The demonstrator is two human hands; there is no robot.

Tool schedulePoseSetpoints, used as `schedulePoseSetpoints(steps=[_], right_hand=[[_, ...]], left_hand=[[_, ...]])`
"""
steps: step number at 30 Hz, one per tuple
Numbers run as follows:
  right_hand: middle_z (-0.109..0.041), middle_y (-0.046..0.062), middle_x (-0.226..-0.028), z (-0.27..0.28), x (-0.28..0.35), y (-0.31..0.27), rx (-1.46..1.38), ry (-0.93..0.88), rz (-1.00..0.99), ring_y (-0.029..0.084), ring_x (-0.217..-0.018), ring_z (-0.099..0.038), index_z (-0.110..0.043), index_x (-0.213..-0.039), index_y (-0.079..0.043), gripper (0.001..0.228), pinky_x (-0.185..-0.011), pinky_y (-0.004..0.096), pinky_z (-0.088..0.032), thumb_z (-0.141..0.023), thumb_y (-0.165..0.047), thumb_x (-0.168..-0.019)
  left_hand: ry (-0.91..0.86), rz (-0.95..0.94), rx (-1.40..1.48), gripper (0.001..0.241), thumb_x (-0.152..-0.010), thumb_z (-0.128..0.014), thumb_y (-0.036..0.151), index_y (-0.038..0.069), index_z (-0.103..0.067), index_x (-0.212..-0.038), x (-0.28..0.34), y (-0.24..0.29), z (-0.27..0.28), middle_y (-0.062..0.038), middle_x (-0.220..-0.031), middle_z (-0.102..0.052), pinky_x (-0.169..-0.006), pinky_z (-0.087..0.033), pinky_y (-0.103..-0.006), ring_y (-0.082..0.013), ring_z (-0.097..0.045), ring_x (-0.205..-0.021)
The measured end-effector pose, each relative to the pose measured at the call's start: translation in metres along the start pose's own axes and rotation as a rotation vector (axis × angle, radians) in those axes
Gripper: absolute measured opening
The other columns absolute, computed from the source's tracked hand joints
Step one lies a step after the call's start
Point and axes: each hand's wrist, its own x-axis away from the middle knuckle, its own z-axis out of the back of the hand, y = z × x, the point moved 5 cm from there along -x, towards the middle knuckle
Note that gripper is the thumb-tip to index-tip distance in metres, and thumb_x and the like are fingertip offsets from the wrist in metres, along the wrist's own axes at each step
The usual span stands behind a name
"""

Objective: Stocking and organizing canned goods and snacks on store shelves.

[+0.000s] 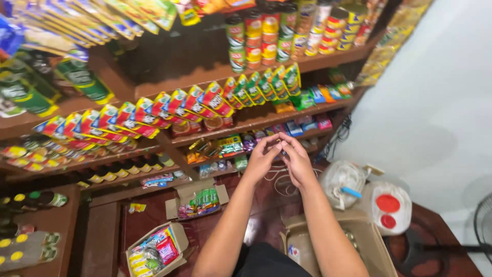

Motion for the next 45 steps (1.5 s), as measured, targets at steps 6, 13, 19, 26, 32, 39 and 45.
schedulePoseSetpoints(steps=[6, 13, 19, 26, 32, 39, 45], right_hand=[[-0.060, 0.006, -0.133, -0.067, -0.027, -0.025, -0.047, -0.091, 0.032, 0.018, -0.120, -0.058, -0.054, -0.142, -0.003, 0.042, -0.100, 0.037, -0.047, -0.055, -0.019, -0.103], [-0.061, 0.012, -0.138, -0.116, -0.087, -0.049, -0.038, -0.163, 0.167, 0.020, -0.128, -0.059, -0.053, -0.142, 0.000, 0.043, -0.106, 0.034, -0.048, -0.057, -0.014, -0.101], [-0.059, 0.016, -0.141, -0.131, -0.152, -0.067, 0.205, 0.014, 0.326, 0.023, -0.135, -0.055, -0.050, -0.144, 0.000, 0.051, -0.111, 0.034, -0.044, -0.063, -0.010, -0.096], [-0.056, 0.018, -0.138, -0.128, -0.213, -0.058, 0.519, 0.144, 0.573, 0.026, -0.129, -0.059, -0.046, -0.143, 0.004, 0.057, -0.108, 0.036, -0.051, -0.067, -0.004, -0.091], [-0.052, 0.016, -0.134, -0.146, -0.212, -0.064, 0.687, 0.144, 0.727, 0.026, -0.122, -0.062, -0.047, -0.144, 0.003, 0.061, -0.102, 0.035, -0.053, -0.069, 0.002, -0.088], [-0.053, 0.015, -0.128, -0.143, -0.217, -0.055, 0.673, 0.208, 0.776, 0.025, -0.118, -0.065, -0.052, -0.136, 0.002, 0.048, -0.099, 0.034, -0.058, -0.070, 0.002, -0.091], [-0.062, 0.013, -0.124, -0.149, -0.199, -0.065, 0.761, 0.266, 0.739, 0.023, -0.110, -0.069, -0.060, -0.136, -0.001, 0.049, -0.095, 0.034, -0.057, -0.070, 0.001, -0.089]], left_hand=[[0.053, -0.061, 0.003, 0.043, -0.098, -0.067, 0.017, 0.004, -0.059, -0.139, -0.007, 0.080, 0.018, -0.008, -0.127, -0.067, -0.094, -0.051, -0.0331, -0.0161, -0.062, -0.114], [0.009, -0.227, -0.052, 0.045, -0.099, -0.067, 0.017, 0.001, -0.056, -0.140, -0.061, 0.128, 0.060, -0.009, -0.129, -0.067, -0.102, -0.052, -0.0318, -0.0161, -0.064, -0.118], [0.144, -0.353, -0.117, 0.042, -0.094, -0.070, 0.012, -0.002, -0.058, -0.131, -0.134, 0.154, 0.085, -0.013, -0.126, -0.067, -0.098, -0.054, -0.0332, -0.0181, -0.065, -0.114], [0.366, -0.492, -0.433, 0.051, -0.083, -0.080, 0.017, -0.003, -0.060, -0.126, -0.191, 0.182, 0.096, -0.018, -0.122, -0.067, -0.091, -0.057, -0.0379, -0.0256, -0.068, -0.111], [0.427, -0.539, -0.588, 0.066, -0.077, -0.087, 0.031, -0.006, -0.061, -0.125, -0.208, 0.195, 0.101, -0.022, -0.118, -0.071, -0.097, -0.056, -0.0399, -0.0311, -0.071, -0.111], [0.435, -0.588, -0.745, 0.065, -0.077, -0.088, 0.032, -0.007, -0.064, -0.123, -0.219, 0.190, 0.095, -0.028, -0.118, -0.068, -0.097, -0.053, -0.0453, -0.0414, -0.068, -0.111], [0.470, -0.568, -0.767, 0.053, -0.082, -0.085, 0.024, -0.006, -0.064, -0.121, -0.206, 0.195, 0.090, -0.026, -0.115, -0.068, -0.091, -0.054, -0.0460, -0.0416, -0.068, -0.106]])
